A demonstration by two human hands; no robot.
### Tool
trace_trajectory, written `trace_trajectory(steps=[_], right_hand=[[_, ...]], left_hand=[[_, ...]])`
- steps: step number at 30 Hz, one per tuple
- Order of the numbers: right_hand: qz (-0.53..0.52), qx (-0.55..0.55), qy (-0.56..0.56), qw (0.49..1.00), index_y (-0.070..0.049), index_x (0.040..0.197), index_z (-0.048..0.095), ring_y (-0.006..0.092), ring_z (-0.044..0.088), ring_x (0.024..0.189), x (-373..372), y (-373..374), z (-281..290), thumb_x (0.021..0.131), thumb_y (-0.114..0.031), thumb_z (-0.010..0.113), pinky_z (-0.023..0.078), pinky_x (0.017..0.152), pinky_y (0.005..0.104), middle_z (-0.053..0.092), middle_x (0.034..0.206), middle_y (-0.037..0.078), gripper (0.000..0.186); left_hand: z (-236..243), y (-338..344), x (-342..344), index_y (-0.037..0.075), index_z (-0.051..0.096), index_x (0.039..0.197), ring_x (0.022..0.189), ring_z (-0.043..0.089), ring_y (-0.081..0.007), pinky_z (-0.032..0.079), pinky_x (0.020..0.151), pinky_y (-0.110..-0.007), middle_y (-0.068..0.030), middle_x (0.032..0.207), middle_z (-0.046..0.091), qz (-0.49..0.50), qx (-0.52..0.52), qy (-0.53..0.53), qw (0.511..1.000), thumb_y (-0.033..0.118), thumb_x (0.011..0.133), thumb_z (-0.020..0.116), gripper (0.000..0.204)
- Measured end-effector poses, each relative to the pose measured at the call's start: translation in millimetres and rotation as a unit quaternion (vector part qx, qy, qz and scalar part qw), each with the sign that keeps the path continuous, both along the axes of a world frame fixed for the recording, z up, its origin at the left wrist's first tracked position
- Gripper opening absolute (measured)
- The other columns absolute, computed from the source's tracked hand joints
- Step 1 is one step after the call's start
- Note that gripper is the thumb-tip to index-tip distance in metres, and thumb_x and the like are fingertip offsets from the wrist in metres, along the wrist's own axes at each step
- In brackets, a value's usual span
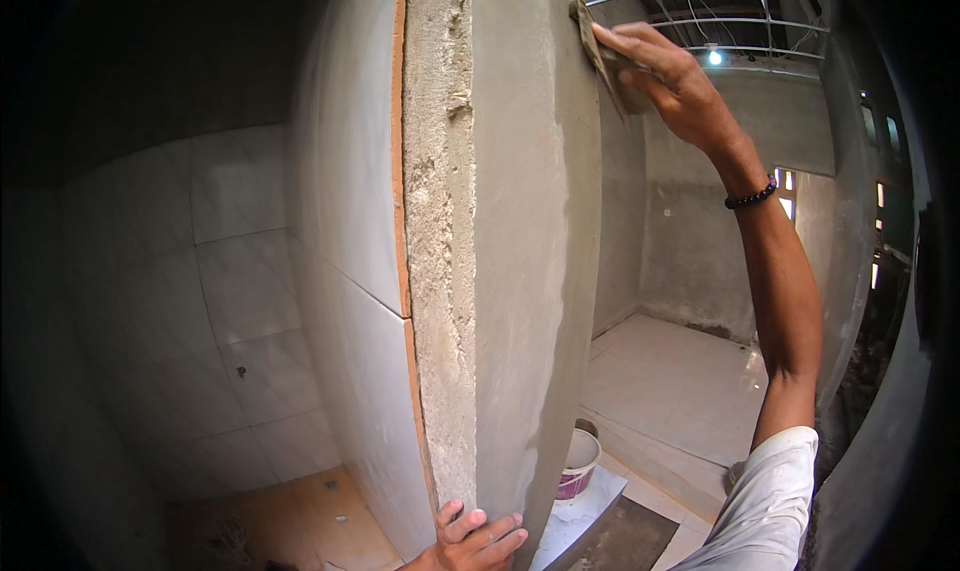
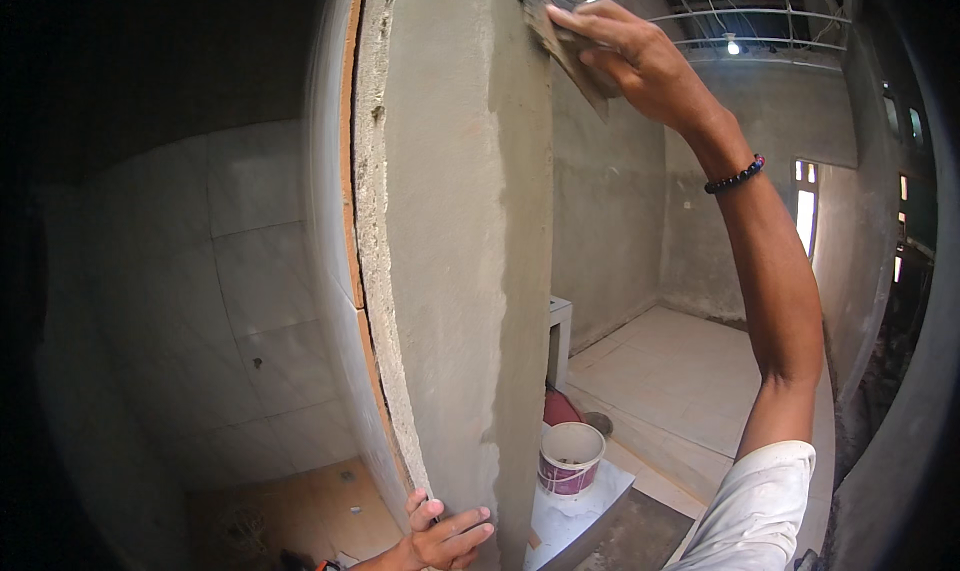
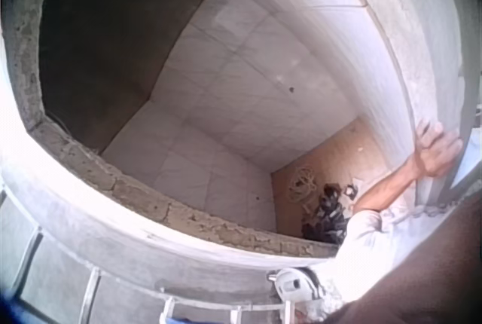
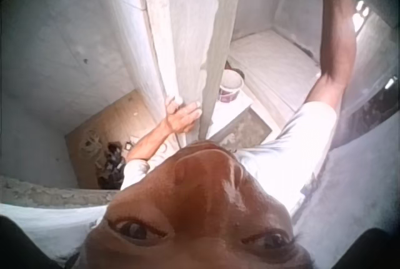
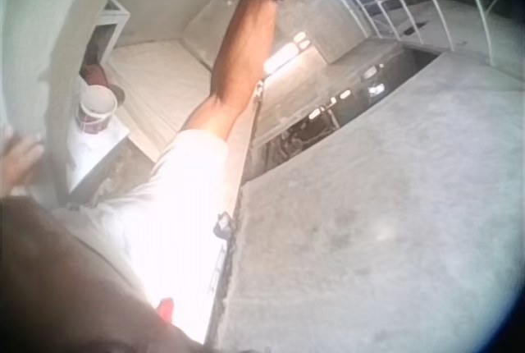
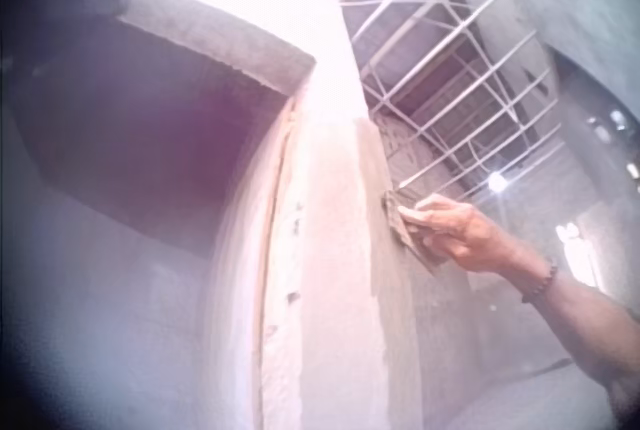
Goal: The person uses a wooden float to smooth and level wet plaster on the corner and sides of an interior wall.
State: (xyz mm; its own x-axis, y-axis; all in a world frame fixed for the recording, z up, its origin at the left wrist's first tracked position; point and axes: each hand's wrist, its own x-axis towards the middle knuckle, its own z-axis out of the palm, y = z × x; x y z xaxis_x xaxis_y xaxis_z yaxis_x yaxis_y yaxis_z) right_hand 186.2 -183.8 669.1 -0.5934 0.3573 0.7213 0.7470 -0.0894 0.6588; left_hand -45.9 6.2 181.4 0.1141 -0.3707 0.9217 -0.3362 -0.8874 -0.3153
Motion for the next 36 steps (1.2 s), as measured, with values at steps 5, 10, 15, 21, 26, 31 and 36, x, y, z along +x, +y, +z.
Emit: trace_trajectory(steps=[5,10,15,21,26,31,36], right_hand=[[-0.111,0.015,0.060,0.992,-0.012,0.141,0.057,0.0248,0.064,0.102,21.4,-30.3,-3.2,0.090,0.005,0.057,0.053,0.092,0.0369,0.062,0.116,0.010,0.053],[-0.062,0.090,-0.047,0.993,-0.011,0.136,0.061,0.0257,0.063,0.094,-25.1,-22.3,9.2,0.088,0.004,0.058,0.052,0.085,0.0380,0.061,0.110,0.013,0.051],[-0.101,0.088,-0.152,0.979,-0.001,0.126,0.063,0.0257,0.057,0.077,-46.3,-0.6,39.9,0.096,-0.011,0.056,0.050,0.071,0.0372,0.064,0.087,0.016,0.033],[-0.242,0.096,-0.013,0.965,-0.011,0.134,0.063,0.0259,0.057,0.087,20.5,-12.1,62.6,0.091,0.001,0.055,0.048,0.079,0.0378,0.057,0.096,0.012,0.046],[-0.097,0.105,0.114,0.983,-0.009,0.139,0.059,0.0277,0.062,0.111,29.3,-18.1,44.4,0.092,-0.005,0.053,0.046,0.098,0.0353,0.064,0.117,0.017,0.048],[-0.005,0.013,0.160,0.987,-0.002,0.138,0.058,0.0224,0.064,0.101,-47.5,-34.0,62.6,0.084,-0.004,0.051,0.051,0.092,0.0328,0.070,0.117,0.016,0.055],[-0.101,0.007,0.184,0.978,0.001,0.123,0.069,0.0256,0.071,0.090,-107.7,-12.5,41.1,0.079,-0.004,0.051,0.056,0.088,0.0332,0.074,0.112,0.017,0.048]], left_hand=[[-5.4,4.5,3.1,0.018,0.077,0.103,0.150,0.019,-0.0292,0.009,0.122,-0.049,0.0038,0.111,0.074,-0.003,0.002,0.027,1.000,0.025,0.088,0.058,0.026],[6.5,0.4,1.9,0.017,0.076,0.106,0.115,0.046,-0.0312,0.028,0.107,-0.054,-0.0037,0.118,0.071,-0.007,0.006,-0.024,1.000,0.027,0.084,0.061,0.029],[4.0,-2.6,1.5,0.017,0.076,0.106,0.112,0.046,-0.0302,0.029,0.106,-0.054,-0.0030,0.116,0.071,-0.019,0.003,-0.023,1.000,0.027,0.085,0.060,0.028],[2.2,-1.6,1.1,0.018,0.076,0.104,0.120,0.038,-0.0285,0.022,0.109,-0.051,-0.0001,0.113,0.072,-0.014,-0.004,0.008,1.000,0.026,0.086,0.059,0.026],[5.1,1.4,6.4,0.018,0.075,0.104,0.105,0.046,-0.0273,0.029,0.101,-0.051,-0.0022,0.114,0.072,-0.023,-0.001,-0.025,0.999,0.028,0.085,0.060,0.026],[5.6,2.2,4.2,0.018,0.074,0.104,0.109,0.044,-0.0271,0.027,0.103,-0.052,-0.0019,0.114,0.072,-0.013,0.012,-0.009,1.000,0.028,0.085,0.060,0.026],[-2.0,3.4,3.0,0.018,0.075,0.106,0.112,0.044,-0.0272,0.025,0.106,-0.053,-0.0018,0.115,0.072,-0.016,0.007,-0.008,1.000,0.028,0.084,0.061,0.027]])
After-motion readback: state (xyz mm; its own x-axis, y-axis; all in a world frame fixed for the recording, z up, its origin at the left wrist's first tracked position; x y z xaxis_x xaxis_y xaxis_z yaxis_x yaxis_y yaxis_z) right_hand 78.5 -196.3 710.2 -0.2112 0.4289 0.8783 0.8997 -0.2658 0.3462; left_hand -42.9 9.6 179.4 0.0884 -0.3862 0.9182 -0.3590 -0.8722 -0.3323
